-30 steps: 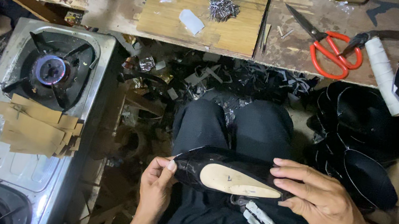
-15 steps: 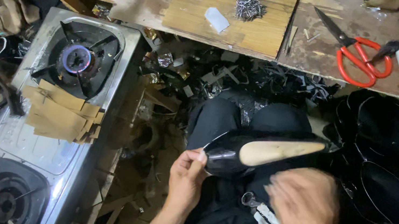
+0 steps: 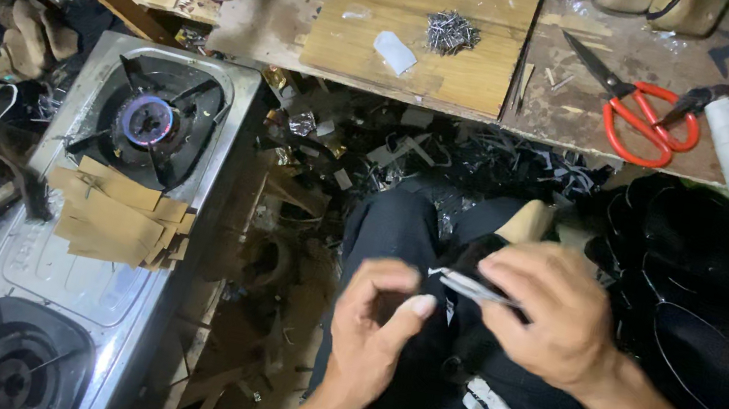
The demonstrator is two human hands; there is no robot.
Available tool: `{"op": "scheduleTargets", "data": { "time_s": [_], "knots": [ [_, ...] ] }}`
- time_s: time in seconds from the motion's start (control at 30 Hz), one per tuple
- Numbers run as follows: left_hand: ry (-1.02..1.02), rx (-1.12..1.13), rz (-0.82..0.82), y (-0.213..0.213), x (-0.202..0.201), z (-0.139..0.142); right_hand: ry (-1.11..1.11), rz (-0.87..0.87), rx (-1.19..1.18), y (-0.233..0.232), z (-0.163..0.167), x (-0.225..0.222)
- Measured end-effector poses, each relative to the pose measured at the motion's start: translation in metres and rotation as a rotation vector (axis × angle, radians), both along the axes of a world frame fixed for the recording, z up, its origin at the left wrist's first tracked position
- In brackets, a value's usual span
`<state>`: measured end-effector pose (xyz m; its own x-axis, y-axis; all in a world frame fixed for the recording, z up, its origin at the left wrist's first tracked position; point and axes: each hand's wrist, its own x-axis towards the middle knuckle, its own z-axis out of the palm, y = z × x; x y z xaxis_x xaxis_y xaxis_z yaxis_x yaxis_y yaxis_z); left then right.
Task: The person inserts a wooden shoe last into a black shoe upper and then uses a staple gun to attach the upper to the last. The person repeatedly staples around the perimeter of the shoe while holding it on their lap.
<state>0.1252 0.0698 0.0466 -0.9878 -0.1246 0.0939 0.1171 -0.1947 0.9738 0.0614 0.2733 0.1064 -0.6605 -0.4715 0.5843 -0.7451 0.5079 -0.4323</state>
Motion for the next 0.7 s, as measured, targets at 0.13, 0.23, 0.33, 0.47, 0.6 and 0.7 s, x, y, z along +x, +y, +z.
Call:
{"op": "scheduleTargets", "data": {
  "time_s": [0.13,0.23,0.33,0.47,0.6,0.7],
  "knots": [
    [0.294,-0.419,-0.153,-0.015,-0.027,0.046,-0.298,0.178,-0.153,0.004,0.030,-0.007],
    [0.198,-0.340,-0.288,-0.020,-0.033,0.066,-0.641,0.148,-0.189,-0.007,0.028,-0.010],
    [0.099,-0.326,-0.276,-0.024,-0.033,0.071,-0.839,0.191,-0.408,-0.020,0.008,-0.007],
    [-0.051,-0.241,-0.177,-0.036,-0.027,0.064,-1.079,-0.043,-0.179,-0.027,-0.027,0.013],
    [-0.192,-0.151,-0.100,-0.052,-0.029,0.057,-1.067,-0.066,0.989,-0.021,-0.049,0.053],
    [-0.243,-0.122,-0.113,-0.047,-0.033,0.052,-1.112,-0.042,1.094,-0.020,-0.063,0.077]
  ]
}}
